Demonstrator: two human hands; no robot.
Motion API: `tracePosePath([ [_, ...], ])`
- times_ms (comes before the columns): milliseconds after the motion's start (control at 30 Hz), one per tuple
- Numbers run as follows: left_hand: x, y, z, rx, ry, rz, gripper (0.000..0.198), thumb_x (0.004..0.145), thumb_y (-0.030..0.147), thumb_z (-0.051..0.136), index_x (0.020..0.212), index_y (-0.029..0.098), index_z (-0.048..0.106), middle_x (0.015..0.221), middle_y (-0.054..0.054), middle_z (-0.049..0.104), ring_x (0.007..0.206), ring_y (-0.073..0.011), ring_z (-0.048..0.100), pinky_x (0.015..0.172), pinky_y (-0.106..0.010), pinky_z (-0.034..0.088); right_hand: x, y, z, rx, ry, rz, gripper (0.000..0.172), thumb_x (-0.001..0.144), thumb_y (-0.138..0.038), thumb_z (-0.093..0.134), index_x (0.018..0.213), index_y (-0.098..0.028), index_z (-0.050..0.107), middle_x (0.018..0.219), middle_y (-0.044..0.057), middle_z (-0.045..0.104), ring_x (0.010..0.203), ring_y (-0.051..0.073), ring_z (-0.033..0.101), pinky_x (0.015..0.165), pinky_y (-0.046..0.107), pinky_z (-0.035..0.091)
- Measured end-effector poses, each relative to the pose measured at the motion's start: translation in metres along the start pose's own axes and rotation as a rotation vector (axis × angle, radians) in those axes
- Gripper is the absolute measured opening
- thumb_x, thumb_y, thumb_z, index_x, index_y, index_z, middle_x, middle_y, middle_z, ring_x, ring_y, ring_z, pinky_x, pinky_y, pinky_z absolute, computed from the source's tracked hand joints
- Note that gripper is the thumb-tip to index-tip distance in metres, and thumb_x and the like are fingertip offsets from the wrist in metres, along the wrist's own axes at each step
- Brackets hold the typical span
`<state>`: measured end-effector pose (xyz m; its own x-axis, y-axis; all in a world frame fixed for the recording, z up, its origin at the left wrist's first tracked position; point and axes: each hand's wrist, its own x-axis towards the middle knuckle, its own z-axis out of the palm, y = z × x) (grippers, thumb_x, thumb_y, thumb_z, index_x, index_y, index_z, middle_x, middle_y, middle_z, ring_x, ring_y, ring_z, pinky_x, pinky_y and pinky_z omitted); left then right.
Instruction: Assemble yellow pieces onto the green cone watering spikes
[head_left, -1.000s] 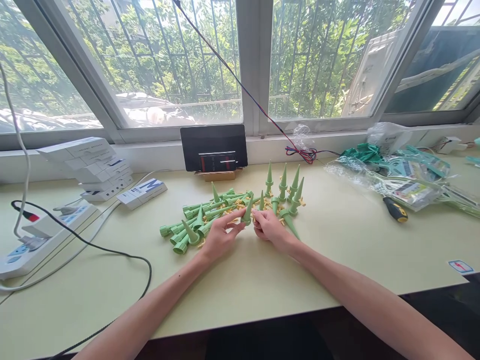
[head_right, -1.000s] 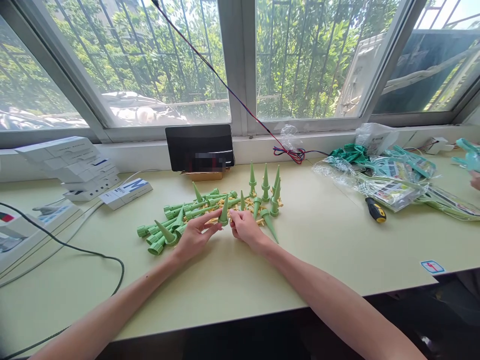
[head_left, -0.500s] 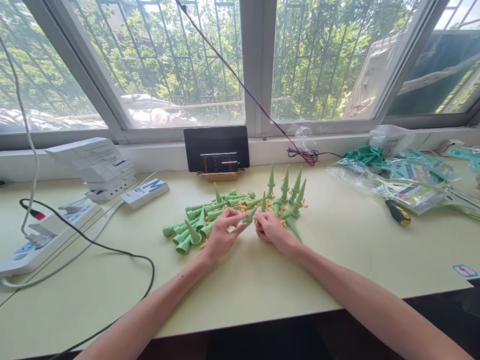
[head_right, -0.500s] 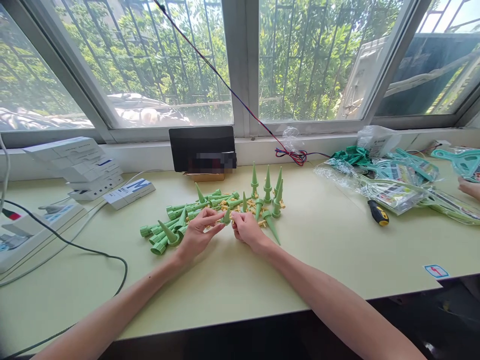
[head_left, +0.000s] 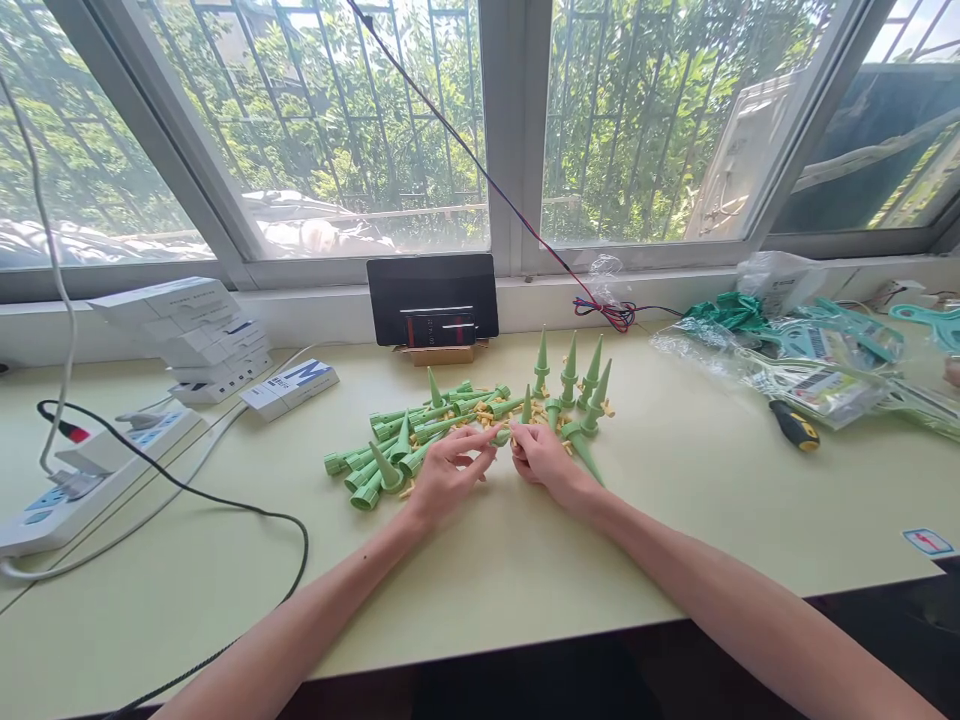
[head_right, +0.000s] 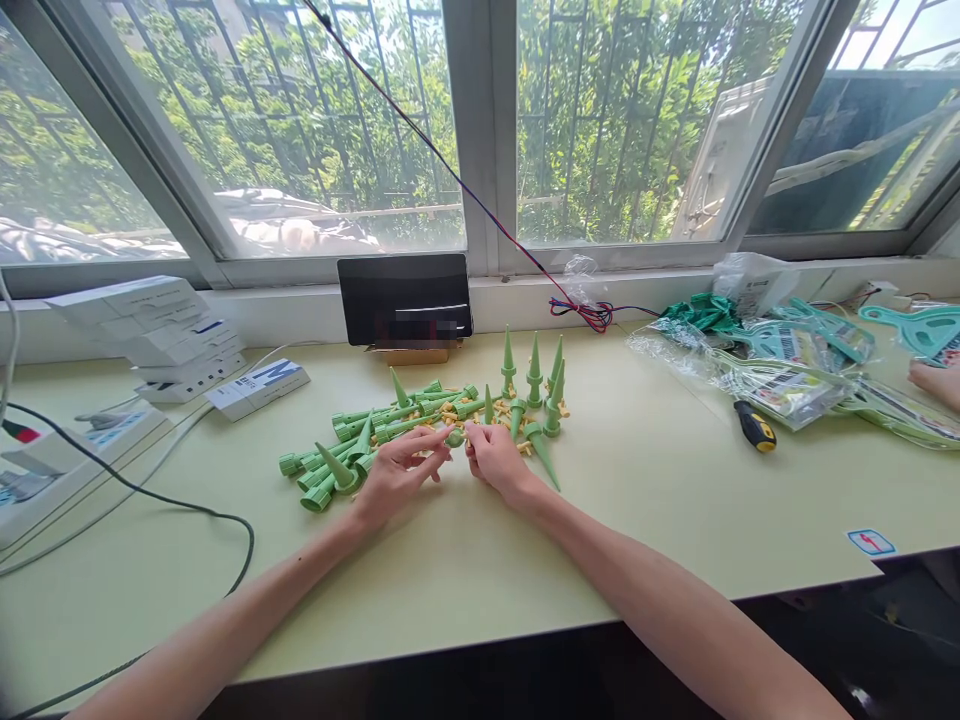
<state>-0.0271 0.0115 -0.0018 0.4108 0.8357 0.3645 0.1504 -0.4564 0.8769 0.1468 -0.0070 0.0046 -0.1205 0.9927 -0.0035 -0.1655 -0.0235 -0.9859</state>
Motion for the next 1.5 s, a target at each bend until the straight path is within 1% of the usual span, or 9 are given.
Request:
tracePosePath([
  [200,0.0003,0.0072,0.001,-0.016,0.002,-0.01,0.03,0.091,0.04,0.06,0.111,0.025,0.076,0.099,-0.006,0.065,0.086,-0.0182,0.063,0.059,-0.029,0.065,-0.0009,-0.003,0.0009,-0.011,0.022,-0.006,0.047,0.088,-0.049,0.054,0.056,-0.022,0.033,0.05,-0.009,0.021,0.038,0.006,0.022,0.039,0.023,0.012],
  [367,0.0007,0.0071,0.002,-0.034,0.004,0.006,0.026,0.09,0.041,0.062,0.1,0.024,0.079,0.096,-0.007,0.067,0.092,-0.0204,0.062,0.058,-0.029,0.066,-0.0013,-0.0035,0.0015,-0.001,0.018,-0.006,0.047,0.089,-0.046,0.054,0.055,-0.022,0.032,0.051,-0.009,0.021,0.039,0.006,0.021,0.04,0.023,0.012],
  [500,0.0008,0.004,0.0034,-0.049,0.03,0.032,0.023,0.088,0.038,0.066,0.099,0.023,0.08,0.099,-0.008,0.067,0.094,-0.0208,0.063,0.063,-0.03,0.066,-0.0011,-0.0031,0.0018,0.007,0.011,-0.008,0.048,0.088,-0.047,0.056,0.054,-0.022,0.032,0.05,-0.009,0.022,0.04,0.006,0.019,0.04,0.024,0.012],
  [733,-0.0004,0.0014,0.0041,0.098,0.08,0.088,0.025,0.085,0.04,0.069,0.102,0.023,0.079,0.102,-0.008,0.068,0.099,-0.0228,0.067,0.075,-0.034,0.065,-0.0005,-0.003,0.0018,0.025,0.018,-0.01,0.048,0.086,-0.049,0.058,0.055,-0.021,0.036,0.051,-0.008,0.023,0.04,0.006,0.022,0.04,0.023,0.012],
  [867,-0.0024,0.0044,0.0062,0.143,0.076,0.148,0.027,0.088,0.038,0.066,0.11,0.025,0.075,0.109,-0.006,0.066,0.094,-0.0189,0.068,0.084,-0.038,0.065,-0.0004,-0.0037,0.0016,0.017,0.01,-0.021,0.046,0.087,-0.051,0.057,0.057,-0.021,0.038,0.05,-0.009,0.022,0.039,0.006,0.022,0.039,0.023,0.013],
  [967,-0.0033,0.0045,0.0082,0.144,0.1,0.189,0.029,0.089,0.035,0.065,0.117,0.026,0.069,0.113,-0.006,0.066,0.097,-0.0187,0.067,0.088,-0.04,0.064,-0.0005,-0.004,0.002,0.006,-0.006,-0.033,0.046,0.089,-0.052,0.054,0.058,-0.021,0.04,0.047,-0.01,0.02,0.038,0.006,0.022,0.039,0.023,0.013],
  [1167,-0.0021,0.0021,0.0095,0.109,0.16,0.118,0.048,0.087,0.032,0.069,0.132,0.025,0.052,0.112,-0.007,0.07,0.102,-0.0208,0.068,0.09,-0.041,0.062,-0.0007,-0.0054,0.0037,0.029,-0.008,-0.017,0.045,0.089,-0.05,0.053,0.058,-0.021,0.039,0.047,-0.01,0.021,0.037,0.006,0.022,0.04,0.023,0.013],
  [1367,-0.0012,-0.0001,0.0076,0.161,0.174,0.066,0.045,0.087,0.037,0.068,0.128,0.022,0.059,0.112,-0.008,0.071,0.102,-0.0234,0.07,0.092,-0.044,0.061,-0.0009,-0.0051,0.0025,0.008,-0.017,-0.019,0.044,0.089,-0.051,0.052,0.06,-0.021,0.039,0.047,-0.01,0.023,0.036,0.005,0.023,0.039,0.022,0.013],
  [1500,-0.0014,-0.0014,0.0069,0.182,0.174,0.074,0.044,0.086,0.04,0.068,0.126,0.022,0.062,0.112,-0.007,0.072,0.095,-0.0234,0.072,0.092,-0.045,0.061,-0.0017,-0.0059,0.0029,0.019,-0.019,0.003,0.043,0.09,-0.05,0.052,0.061,-0.021,0.04,0.046,-0.01,0.023,0.036,0.005,0.023,0.039,0.022,0.013],
])
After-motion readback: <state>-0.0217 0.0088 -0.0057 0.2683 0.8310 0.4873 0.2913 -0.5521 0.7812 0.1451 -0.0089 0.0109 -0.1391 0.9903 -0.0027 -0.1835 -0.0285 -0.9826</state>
